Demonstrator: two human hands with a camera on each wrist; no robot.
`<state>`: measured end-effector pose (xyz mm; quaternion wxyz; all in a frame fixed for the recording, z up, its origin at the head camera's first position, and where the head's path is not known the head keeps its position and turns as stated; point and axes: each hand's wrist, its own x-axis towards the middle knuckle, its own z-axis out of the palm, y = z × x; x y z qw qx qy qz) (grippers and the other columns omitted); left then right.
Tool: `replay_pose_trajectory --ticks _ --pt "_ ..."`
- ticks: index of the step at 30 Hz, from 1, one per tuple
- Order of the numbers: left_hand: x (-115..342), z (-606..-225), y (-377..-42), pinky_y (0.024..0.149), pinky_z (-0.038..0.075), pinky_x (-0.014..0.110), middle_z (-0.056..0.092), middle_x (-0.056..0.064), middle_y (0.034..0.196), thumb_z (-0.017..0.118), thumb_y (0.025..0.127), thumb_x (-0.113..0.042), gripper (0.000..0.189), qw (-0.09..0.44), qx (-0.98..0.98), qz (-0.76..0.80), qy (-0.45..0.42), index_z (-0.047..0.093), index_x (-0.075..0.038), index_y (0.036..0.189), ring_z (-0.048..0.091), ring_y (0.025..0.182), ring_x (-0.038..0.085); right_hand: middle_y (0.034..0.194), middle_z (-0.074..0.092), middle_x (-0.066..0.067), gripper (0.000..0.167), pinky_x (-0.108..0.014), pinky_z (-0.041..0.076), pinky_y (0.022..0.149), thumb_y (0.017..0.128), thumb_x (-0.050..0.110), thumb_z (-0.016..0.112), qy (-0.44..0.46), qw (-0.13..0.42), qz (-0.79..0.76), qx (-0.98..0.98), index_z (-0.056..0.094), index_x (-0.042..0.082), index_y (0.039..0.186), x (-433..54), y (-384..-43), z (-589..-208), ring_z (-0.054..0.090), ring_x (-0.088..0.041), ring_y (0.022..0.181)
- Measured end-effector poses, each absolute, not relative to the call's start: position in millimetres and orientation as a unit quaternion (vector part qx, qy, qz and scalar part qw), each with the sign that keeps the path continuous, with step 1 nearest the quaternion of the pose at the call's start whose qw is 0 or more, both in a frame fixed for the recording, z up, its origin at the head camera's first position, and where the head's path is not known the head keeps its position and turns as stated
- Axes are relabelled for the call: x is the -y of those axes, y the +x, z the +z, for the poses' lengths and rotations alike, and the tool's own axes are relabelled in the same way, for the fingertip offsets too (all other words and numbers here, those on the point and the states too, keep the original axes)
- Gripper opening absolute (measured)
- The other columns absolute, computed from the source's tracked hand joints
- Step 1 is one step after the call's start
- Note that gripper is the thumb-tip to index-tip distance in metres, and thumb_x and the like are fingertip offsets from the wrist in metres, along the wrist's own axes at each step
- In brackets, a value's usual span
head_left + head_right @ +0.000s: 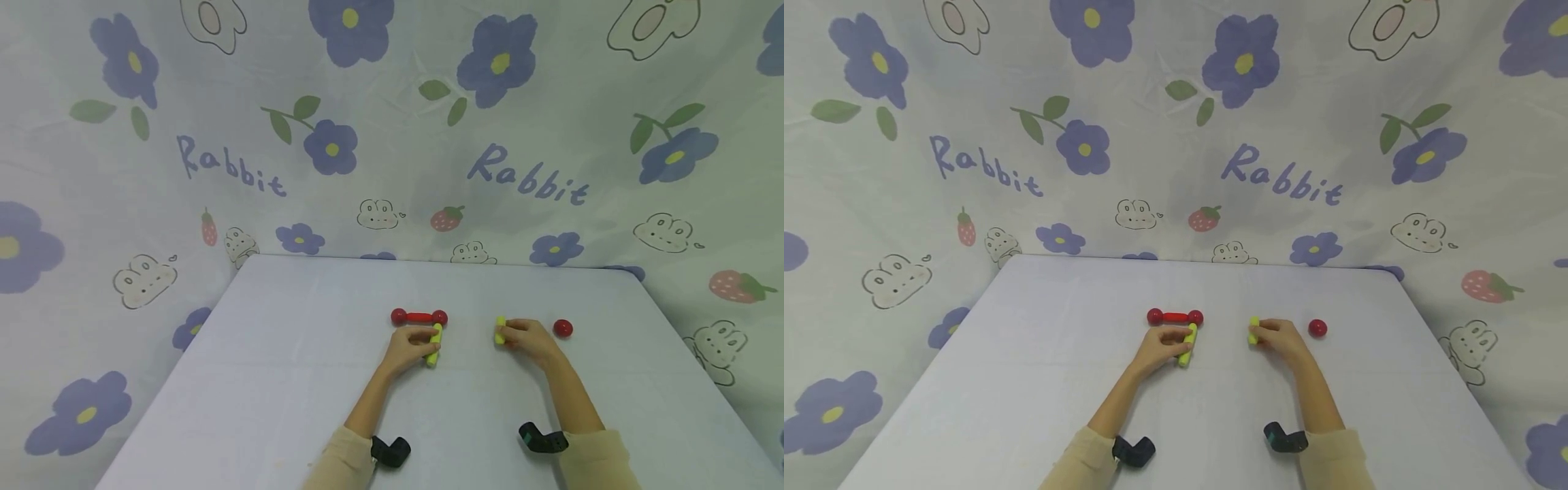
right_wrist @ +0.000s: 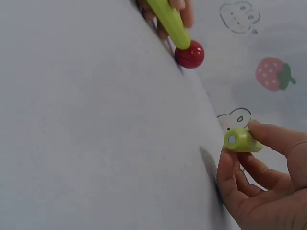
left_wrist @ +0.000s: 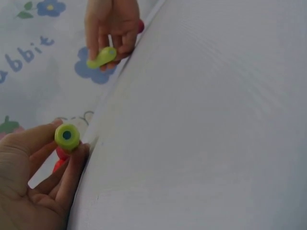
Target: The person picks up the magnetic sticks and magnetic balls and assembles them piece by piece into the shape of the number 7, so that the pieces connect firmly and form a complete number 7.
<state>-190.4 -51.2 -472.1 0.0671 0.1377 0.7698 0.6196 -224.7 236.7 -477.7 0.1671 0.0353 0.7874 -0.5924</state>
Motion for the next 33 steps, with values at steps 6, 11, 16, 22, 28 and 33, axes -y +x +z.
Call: replay_pose_trajectory --ticks 6,11,16,22,28,33 --pt "50.2 -471.8 -191.3 0.068 0.049 0.016 0.065 0.021 0.111 0.068 0.083 -0.006 0.03 0.068 -0.776 0.613 0.136 0.066 0.007 0.11 0.06 0.088 0.021 0.103 0.061 -0.011 0.063 -0.023 0.054 0.077 0.09 0.019 0.064 0.046 0.177 -0.645 -0.742 0.035 -0.02 0.13 -224.3 -210.5 -478.7 0.064 -0.009 0.08" --pt "48.4 -484.3 -199.2 0.068 0.049 0.018 0.065 0.02 0.111 0.07 0.082 -0.006 0.03 0.064 -0.778 0.611 0.129 0.067 0.005 0.109 0.06 0.088 0.021 0.102 0.062 -0.01 0.061 -0.027 0.055 0.079 0.089 0.016 0.065 0.056 0.182 -0.664 -0.723 0.036 -0.018 0.131 -211.0 -197.6 -480.2 0.065 -0.012 0.084" --pt "47.4 -503.8 -211.2 0.069 0.05 0.019 0.067 0.014 0.111 0.072 0.081 -0.01 0.03 0.055 -0.783 0.608 0.122 0.069 0.0 0.109 0.06 0.087 0.017 0.101 0.062 -0.012 0.056 -0.029 0.055 0.079 0.088 0.014 0.065 0.049 0.187 -0.669 -0.718 0.04 -0.017 0.127 -194.6 -183.4 -481.7 0.065 -0.015 0.084" --pt "47.5 -506.2 -215.6 0.071 0.051 0.02 0.068 0.009 0.11 0.073 0.081 -0.016 0.029 0.054 -0.789 0.599 0.124 0.07 -0.005 0.108 0.06 0.088 0.015 0.101 0.062 -0.013 0.054 -0.032 0.055 0.08 0.089 0.015 0.064 0.035 0.196 -0.672 -0.713 0.042 -0.018 0.125 -176.5 -168.6 -482.9 0.066 -0.017 0.086" --pt "46.3 -504.6 -217.3 0.072 0.051 0.02 0.068 0.01 0.11 0.073 0.081 -0.015 0.029 0.057 -0.788 0.6 0.128 0.07 -0.004 0.108 0.06 0.089 0.014 0.099 0.064 -0.011 0.053 -0.033 0.056 0.079 0.089 0.015 0.064 0.025 0.205 -0.682 -0.702 0.042 -0.019 0.124 -164.6 -159.9 -486.8 0.066 -0.017 0.086" --pt "46.7 -503.9 -220.5 0.074 0.051 0.022 0.067 0.01 0.112 0.072 0.081 -0.016 0.03 0.056 -0.792 0.595 0.13 0.07 -0.004 0.108 0.06 0.092 0.015 0.096 0.065 -0.011 0.052 -0.034 0.056 0.079 0.089 0.014 0.064 0.009 0.208 -0.691 -0.692 0.044 -0.021 0.121 -153.8 -155.4 -484.2 0.067 -0.019 0.086"
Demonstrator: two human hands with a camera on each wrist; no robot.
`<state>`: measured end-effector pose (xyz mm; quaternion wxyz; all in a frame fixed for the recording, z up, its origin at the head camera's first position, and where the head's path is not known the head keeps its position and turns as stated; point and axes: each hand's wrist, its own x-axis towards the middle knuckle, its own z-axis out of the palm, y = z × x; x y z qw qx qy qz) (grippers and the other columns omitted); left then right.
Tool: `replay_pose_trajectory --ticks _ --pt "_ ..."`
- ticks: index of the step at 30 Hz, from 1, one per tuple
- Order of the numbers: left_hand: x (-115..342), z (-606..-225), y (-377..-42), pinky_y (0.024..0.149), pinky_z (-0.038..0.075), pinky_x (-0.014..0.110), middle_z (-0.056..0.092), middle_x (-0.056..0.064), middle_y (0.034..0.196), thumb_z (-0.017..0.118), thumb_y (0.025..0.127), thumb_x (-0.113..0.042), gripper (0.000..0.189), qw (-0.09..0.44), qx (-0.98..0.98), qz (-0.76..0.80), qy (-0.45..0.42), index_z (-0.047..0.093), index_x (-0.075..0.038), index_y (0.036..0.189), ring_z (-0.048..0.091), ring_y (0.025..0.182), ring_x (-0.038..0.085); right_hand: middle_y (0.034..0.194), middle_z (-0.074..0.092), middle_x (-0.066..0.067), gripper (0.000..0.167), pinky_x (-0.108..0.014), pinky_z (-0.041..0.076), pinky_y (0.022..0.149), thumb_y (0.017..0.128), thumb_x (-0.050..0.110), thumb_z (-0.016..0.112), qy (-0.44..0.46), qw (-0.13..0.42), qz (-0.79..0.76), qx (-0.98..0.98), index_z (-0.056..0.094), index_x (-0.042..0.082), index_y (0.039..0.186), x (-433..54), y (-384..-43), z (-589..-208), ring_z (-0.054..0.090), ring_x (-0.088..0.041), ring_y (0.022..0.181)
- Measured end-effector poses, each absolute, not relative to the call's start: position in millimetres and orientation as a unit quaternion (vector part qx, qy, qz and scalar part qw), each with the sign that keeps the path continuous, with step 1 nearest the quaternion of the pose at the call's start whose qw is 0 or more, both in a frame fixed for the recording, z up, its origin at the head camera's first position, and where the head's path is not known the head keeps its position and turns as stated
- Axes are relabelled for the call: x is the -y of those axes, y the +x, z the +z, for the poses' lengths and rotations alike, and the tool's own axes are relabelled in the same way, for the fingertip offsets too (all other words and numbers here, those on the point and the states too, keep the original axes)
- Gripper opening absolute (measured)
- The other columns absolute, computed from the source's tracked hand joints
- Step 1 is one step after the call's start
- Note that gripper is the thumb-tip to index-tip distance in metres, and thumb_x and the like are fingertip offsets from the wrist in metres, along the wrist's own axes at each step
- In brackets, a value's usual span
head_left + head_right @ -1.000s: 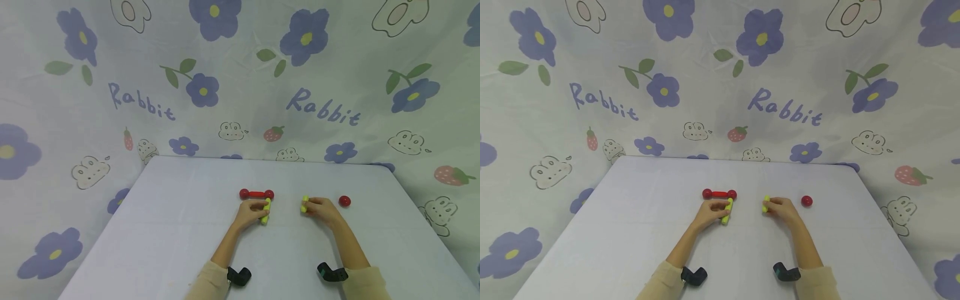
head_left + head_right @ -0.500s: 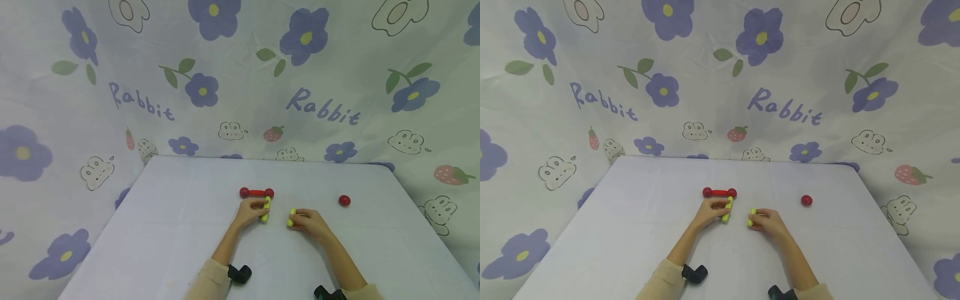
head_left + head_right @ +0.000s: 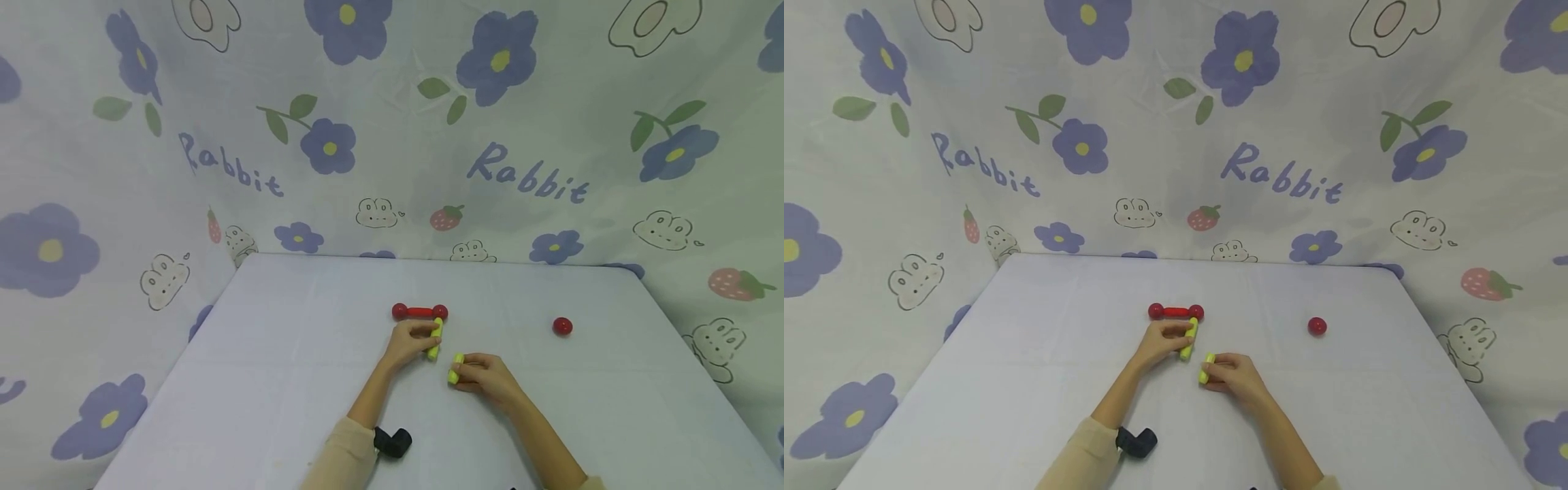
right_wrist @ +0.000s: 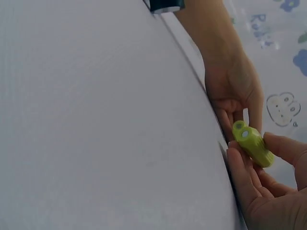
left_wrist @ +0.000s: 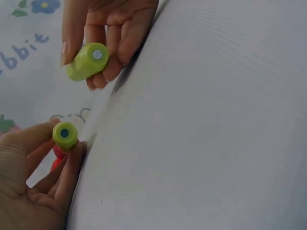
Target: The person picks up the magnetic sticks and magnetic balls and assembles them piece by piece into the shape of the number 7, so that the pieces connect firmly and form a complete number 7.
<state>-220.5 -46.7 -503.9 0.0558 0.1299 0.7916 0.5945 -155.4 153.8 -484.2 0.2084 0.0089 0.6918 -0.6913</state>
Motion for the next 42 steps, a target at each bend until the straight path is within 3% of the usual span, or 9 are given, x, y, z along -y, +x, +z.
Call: replay_pose_trajectory --ticks 8,15,22,42 --pt "45.8 -501.6 -221.9 0.072 0.051 0.021 0.067 0.013 0.111 0.073 0.08 -0.014 0.031 0.055 -0.789 0.598 0.127 0.069 -0.001 0.108 0.062 0.09 0.016 0.091 0.066 -0.011 0.051 -0.033 0.056 0.076 0.089 0.015 0.064 0.009 0.215 -0.701 -0.68 0.048 -0.022 0.118 -136.9 -156.6 -485.8 0.068 -0.019 0.082" --pt "45.0 -482.1 -213.5 0.071 0.051 0.023 0.065 0.023 0.111 0.07 0.08 -0.005 0.031 0.055 -0.779 0.609 0.136 0.066 0.009 0.107 0.062 0.096 0.035 0.09 0.066 -0.01 0.051 -0.033 0.057 0.075 0.089 0.015 0.063 0.008 0.217 -0.703 -0.677 0.047 -0.023 0.12 -126.8 -159.2 -488.2 0.068 -0.017 0.08" --pt "44.4 -499.8 -221.8 0.075 0.052 0.023 0.067 0.013 0.111 0.072 0.082 -0.013 0.03 0.06 -0.787 0.602 0.124 0.069 -0.001 0.108 0.063 0.097 0.022 0.091 0.068 -0.013 0.051 -0.033 0.057 0.075 0.088 0.017 0.065 0.016 0.221 -0.707 -0.672 0.049 -0.02 0.119 -118.4 -161.2 -488.8 0.069 -0.019 0.081" --pt "46.1 -501.8 -221.6 0.075 0.053 0.024 0.067 0.013 0.11 0.072 0.082 -0.014 0.03 0.052 -0.781 0.606 0.139 0.068 0.0 0.108 0.063 0.093 0.019 0.084 0.068 -0.009 0.042 -0.033 0.057 0.073 0.087 0.013 0.066 -0.004 0.252 -0.707 -0.661 0.055 -0.018 0.112 -107.8 -159.0 -489.4 0.067 -0.015 0.073"
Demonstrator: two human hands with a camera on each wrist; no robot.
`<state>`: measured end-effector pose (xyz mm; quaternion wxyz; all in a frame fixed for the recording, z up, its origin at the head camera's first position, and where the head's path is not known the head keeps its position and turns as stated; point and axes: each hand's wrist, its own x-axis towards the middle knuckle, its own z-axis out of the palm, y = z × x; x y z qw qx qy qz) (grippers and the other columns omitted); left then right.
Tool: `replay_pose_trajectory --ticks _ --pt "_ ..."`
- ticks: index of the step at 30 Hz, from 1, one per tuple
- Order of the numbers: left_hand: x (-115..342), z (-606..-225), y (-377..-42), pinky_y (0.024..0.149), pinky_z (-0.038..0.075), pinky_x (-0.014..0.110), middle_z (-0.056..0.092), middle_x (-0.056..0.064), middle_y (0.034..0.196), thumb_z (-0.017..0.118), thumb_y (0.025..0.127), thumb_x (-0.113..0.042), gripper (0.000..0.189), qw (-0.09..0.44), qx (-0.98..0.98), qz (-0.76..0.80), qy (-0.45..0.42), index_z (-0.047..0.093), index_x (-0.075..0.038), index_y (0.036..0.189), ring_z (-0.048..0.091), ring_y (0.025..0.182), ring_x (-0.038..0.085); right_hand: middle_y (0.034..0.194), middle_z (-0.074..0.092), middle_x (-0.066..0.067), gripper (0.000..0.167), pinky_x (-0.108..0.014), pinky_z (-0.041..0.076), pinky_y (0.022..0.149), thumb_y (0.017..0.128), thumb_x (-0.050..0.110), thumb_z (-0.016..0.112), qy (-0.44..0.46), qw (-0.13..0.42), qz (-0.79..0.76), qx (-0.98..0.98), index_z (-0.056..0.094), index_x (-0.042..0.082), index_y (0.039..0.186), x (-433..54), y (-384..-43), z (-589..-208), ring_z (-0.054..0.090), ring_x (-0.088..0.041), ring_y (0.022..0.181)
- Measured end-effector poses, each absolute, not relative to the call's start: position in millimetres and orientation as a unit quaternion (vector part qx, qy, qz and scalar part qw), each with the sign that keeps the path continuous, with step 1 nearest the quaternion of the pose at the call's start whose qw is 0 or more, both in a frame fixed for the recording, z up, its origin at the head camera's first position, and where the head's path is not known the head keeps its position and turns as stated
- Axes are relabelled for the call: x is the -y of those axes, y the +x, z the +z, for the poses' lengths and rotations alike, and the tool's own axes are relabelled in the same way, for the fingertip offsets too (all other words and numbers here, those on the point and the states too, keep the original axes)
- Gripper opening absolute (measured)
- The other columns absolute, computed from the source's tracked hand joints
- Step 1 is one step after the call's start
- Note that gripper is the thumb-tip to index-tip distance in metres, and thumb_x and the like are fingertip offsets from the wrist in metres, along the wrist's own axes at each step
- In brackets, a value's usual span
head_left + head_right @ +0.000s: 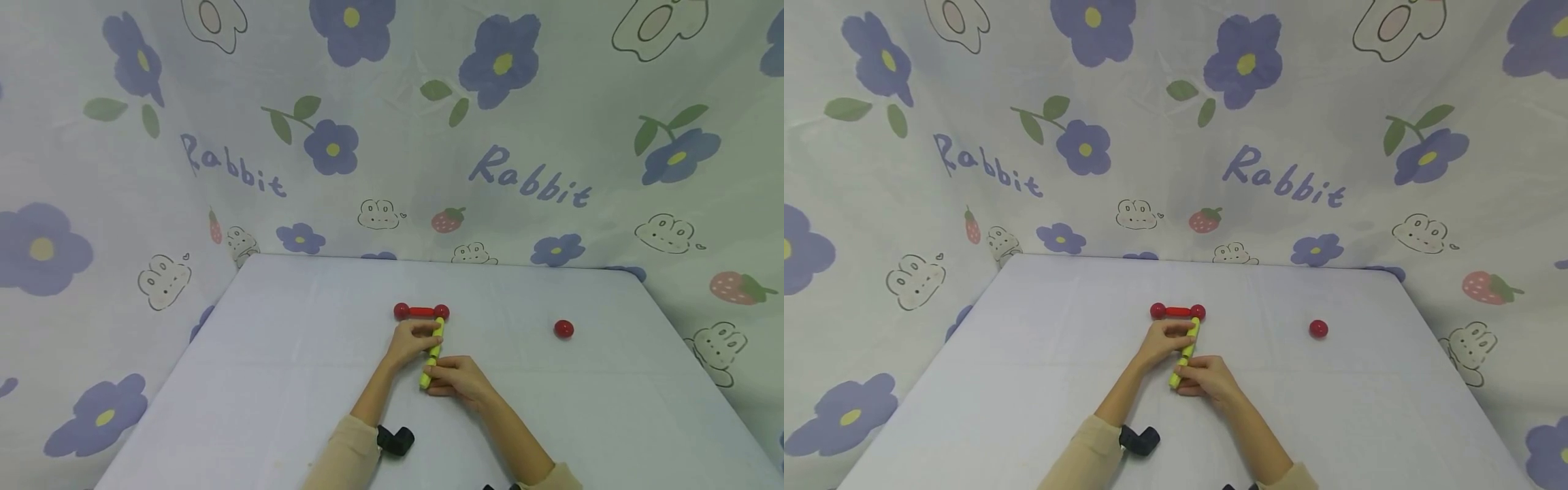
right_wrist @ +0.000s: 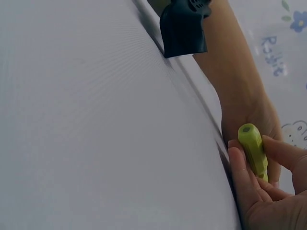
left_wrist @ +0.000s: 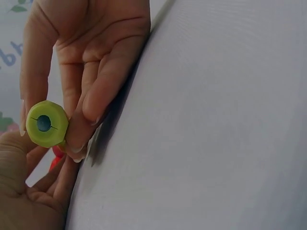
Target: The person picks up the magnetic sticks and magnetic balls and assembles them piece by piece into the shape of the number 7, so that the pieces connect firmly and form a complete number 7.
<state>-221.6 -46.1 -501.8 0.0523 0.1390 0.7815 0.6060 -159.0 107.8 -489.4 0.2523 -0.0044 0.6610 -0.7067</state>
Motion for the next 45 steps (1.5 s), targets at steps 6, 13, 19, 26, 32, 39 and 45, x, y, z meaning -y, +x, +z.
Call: replay_pose_trajectory --ticks 6,13,19,26,32,39,45 --pt "46.1 -501.7 -221.3 0.073 0.053 0.023 0.068 0.013 0.11 0.072 0.081 -0.014 0.03 0.055 -0.78 0.609 0.135 0.069 0.0 0.108 0.063 0.089 0.016 0.083 0.068 -0.008 0.037 -0.033 0.057 0.072 0.088 0.015 0.066 0.002 0.257 -0.705 -0.661 0.058 -0.016 0.108 -105.1 -160.1 -487.1 0.067 -0.015 0.072" --pt "45.3 -503.5 -222.1 0.07 0.053 0.021 0.068 0.016 0.11 0.072 0.081 -0.012 0.03 0.051 -0.775 0.616 0.135 0.068 0.002 0.108 0.064 0.088 0.019 0.078 0.068 -0.007 0.034 -0.032 0.058 0.069 0.087 0.014 0.067 0.025 0.253 -0.706 -0.661 0.059 -0.014 0.104 -102.1 -161.9 -487.9 0.067 -0.014 0.068" --pt "46.6 -474.1 -206.5 0.069 0.05 0.017 0.064 0.026 0.11 0.068 0.083 -0.004 0.03 0.057 -0.769 0.619 0.148 0.064 0.011 0.108 0.063 0.091 0.033 0.077 0.068 -0.008 0.038 -0.033 0.058 0.068 0.086 0.013 0.067 0.038 0.246 -0.709 -0.66 0.056 -0.016 0.107 -100.9 -162.8 -490.0 0.067 -0.014 0.067" --pt "47.0 -469.0 -203.4 0.068 0.049 0.014 0.064 0.026 0.109 0.068 0.083 -0.004 0.03 0.058 -0.766 0.622 0.149 0.064 0.011 0.108 0.063 0.092 0.035 0.083 0.069 -0.012 0.043 -0.032 0.057 0.069 0.088 0.016 0.066 0.044 0.251 -0.708 -0.658 0.052 -0.017 0.113 -102.5 -162.1 -489.6 0.069 -0.017 0.07" --pt "46.7 -469.7 -203.7 0.067 0.048 0.013 0.065 0.026 0.108 0.068 0.083 -0.003 0.029 0.052 -0.767 0.622 0.153 0.064 0.012 0.108 0.063 0.092 0.035 0.085 0.07 -0.014 0.04 -0.03 0.057 0.069 0.089 0.014 0.065 0.046 0.259 -0.712 -0.651 0.052 -0.015 0.113 -103.8 -161.5 -489.0 0.07 -0.018 0.072" --pt "46.1 -469.1 -203.0 0.067 0.048 0.014 0.064 0.027 0.108 0.068 0.082 -0.002 0.029 0.051 -0.764 0.625 0.148 0.064 0.012 0.107 0.064 0.092 0.036 0.084 0.07 -0.013 0.039 -0.03 0.057 0.069 0.089 0.012 0.064 0.042 0.258 -0.723 -0.639 0.05 -0.016 0.113 -104.2 -160.7 -490.2 0.07 -0.018 0.072" --pt "46.1 -468.9 -203.3 0.068 0.05 0.016 0.065 0.025 0.109 0.068 0.083 -0.003 0.029 0.054 -0.767 0.622 0.146 0.064 0.011 0.108 0.065 0.089 0.026 0.086 0.069 -0.013 0.042 -0.03 0.057 0.07 0.088 0.012 0.065 0.044 0.254 -0.731 -0.632 0.049 -0.016 0.114 -105.5 -159.5 -488.3 0.07 -0.018 0.074"
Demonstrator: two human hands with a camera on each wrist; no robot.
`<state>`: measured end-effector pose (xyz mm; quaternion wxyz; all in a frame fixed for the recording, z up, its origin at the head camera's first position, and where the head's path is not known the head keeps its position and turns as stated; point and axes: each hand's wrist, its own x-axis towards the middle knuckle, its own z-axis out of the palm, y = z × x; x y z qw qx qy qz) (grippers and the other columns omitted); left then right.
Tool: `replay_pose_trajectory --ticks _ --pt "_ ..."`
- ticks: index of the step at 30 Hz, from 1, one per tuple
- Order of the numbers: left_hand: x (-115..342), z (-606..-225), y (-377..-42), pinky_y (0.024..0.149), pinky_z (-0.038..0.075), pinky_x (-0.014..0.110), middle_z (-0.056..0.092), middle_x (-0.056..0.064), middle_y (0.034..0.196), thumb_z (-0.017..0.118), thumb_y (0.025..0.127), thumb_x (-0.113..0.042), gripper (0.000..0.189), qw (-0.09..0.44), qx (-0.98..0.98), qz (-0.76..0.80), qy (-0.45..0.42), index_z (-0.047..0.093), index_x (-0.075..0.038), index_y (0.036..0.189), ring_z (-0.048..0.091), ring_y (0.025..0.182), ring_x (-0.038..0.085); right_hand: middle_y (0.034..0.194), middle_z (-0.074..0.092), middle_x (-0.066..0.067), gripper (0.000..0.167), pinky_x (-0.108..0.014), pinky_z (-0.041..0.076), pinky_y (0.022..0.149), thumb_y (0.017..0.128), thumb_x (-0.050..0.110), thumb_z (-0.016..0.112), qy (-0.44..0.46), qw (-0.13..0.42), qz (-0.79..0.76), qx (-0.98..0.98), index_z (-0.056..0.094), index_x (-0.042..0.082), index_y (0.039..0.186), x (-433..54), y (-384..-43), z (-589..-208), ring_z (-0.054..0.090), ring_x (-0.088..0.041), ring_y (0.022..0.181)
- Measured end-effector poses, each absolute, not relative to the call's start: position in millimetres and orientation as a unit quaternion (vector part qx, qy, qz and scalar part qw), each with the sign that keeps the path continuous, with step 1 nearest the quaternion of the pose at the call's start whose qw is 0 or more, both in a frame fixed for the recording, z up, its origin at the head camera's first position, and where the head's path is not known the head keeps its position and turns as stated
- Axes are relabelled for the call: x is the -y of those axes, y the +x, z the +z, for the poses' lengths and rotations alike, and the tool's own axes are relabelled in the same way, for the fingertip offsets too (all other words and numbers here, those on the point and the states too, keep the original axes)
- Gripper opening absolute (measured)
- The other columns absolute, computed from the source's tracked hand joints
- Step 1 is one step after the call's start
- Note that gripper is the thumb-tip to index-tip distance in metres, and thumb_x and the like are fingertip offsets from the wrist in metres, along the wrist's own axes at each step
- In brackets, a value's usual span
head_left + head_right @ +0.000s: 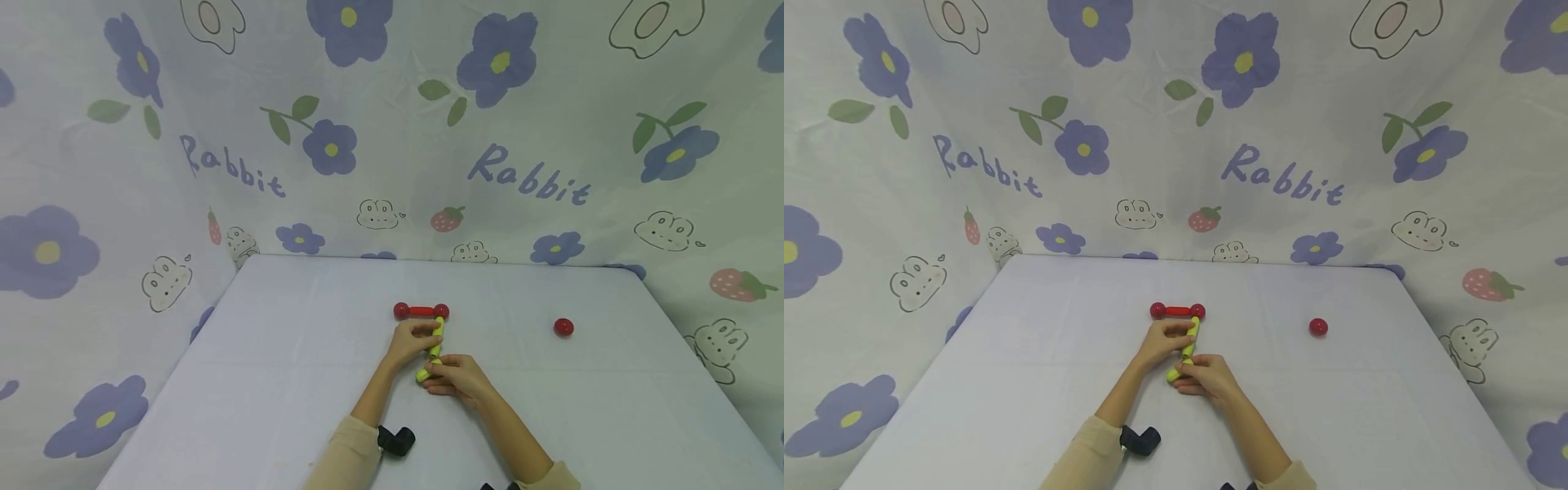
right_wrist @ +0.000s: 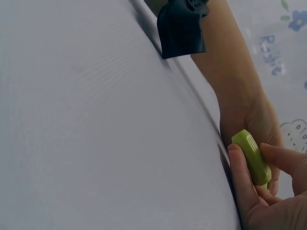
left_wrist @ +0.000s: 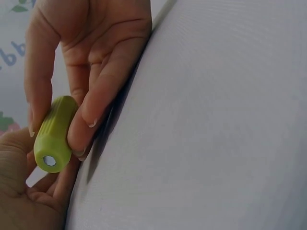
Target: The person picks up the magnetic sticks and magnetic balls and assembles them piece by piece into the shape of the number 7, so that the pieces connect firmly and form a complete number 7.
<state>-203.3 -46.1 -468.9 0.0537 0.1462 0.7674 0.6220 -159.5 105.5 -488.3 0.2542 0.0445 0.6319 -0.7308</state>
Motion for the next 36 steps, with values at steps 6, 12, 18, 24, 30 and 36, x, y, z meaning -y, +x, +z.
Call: replay_pose_trajectory --ticks 6,12,18,24,30,36 --pt "46.1 -469.4 -202.8 0.067 0.051 0.017 0.065 0.025 0.109 0.068 0.083 -0.004 0.03 0.055 -0.769 0.619 0.147 0.064 0.011 0.108 0.064 0.086 0.021 0.088 0.069 -0.013 0.04 -0.031 0.057 0.073 0.088 0.011 0.065 0.03 0.238 -0.737 -0.632 0.05 -0.017 0.113 -110.8 -155.4 -487.2 0.07 -0.019 0.078" --pt "44.7 -475.6 -206.4 0.069 0.05 0.018 0.065 0.024 0.109 0.069 0.082 -0.004 0.03 0.056 -0.771 0.617 0.147 0.064 0.01 0.108 0.064 0.089 0.026 0.089 0.07 -0.016 0.043 -0.032 0.057 0.073 0.085 0.012 0.069 0.04 0.186 -0.706 -0.682 0.053 -0.018 0.112 -128.2 -154.6 -486.1 0.069 -0.021 0.079" --pt "42.6 -501.0 -219.2 0.073 0.052 0.021 0.067 0.016 0.109 0.071 0.082 -0.01 0.03 0.048 -0.781 0.608 0.135 0.068 0.002 0.109 0.063 0.09 0.019 0.091 0.07 -0.018 0.038 -0.03 0.057 0.071 0.083 0.008 0.07 0.102 0.118 -0.689 -0.707 0.056 -0.015 0.111 -154.6 -159.6 -484.5 0.069 -0.022 0.079" --pt "43.8 -503.1 -220.8 0.077 0.052 0.022 0.068 0.011 0.11 0.072 0.082 -0.013 0.029 0.055 -0.782 0.609 0.123 0.069 -0.003 0.109 0.063 0.092 0.018 0.09 0.07 -0.017 0.036 -0.026 0.057 0.068 0.083 0.005 0.07 0.116 0.061 -0.677 -0.725 0.056 -0.016 0.109 -169.0 -163.3 -486.3 0.069 -0.017 0.074" --pt "44.3 -502.9 -220.4 0.079 0.053 0.024 0.067 0.01 0.111 0.072 0.082 -0.013 0.03 0.06 -0.784 0.606 0.121 0.068 -0.003 0.11 0.062 0.094 0.019 0.084 0.07 -0.01 0.03 -0.019 0.051 0.065 0.08 0.016 0.075 0.075 -0.014 -0.543 -0.836 0.066 -0.005 0.099 -169.8 -163.9 -489.4 0.062 -0.011 0.073" --pt "44.8 -490.3 -212.2 0.078 0.052 0.022 0.066 0.017 0.111 0.07 0.083 -0.009 0.029 0.052 -0.777 0.613 0.138 0.067 0.003 0.109 0.062 0.094 0.024 0.087 0.069 -0.01 0.022 -0.025 0.047 0.067 0.079 0.012 0.075 0.027 -0.038 -0.452 -0.891 0.069 -0.001 0.095 -166.6 -161.9 -487.1 0.057 -0.016 0.076"
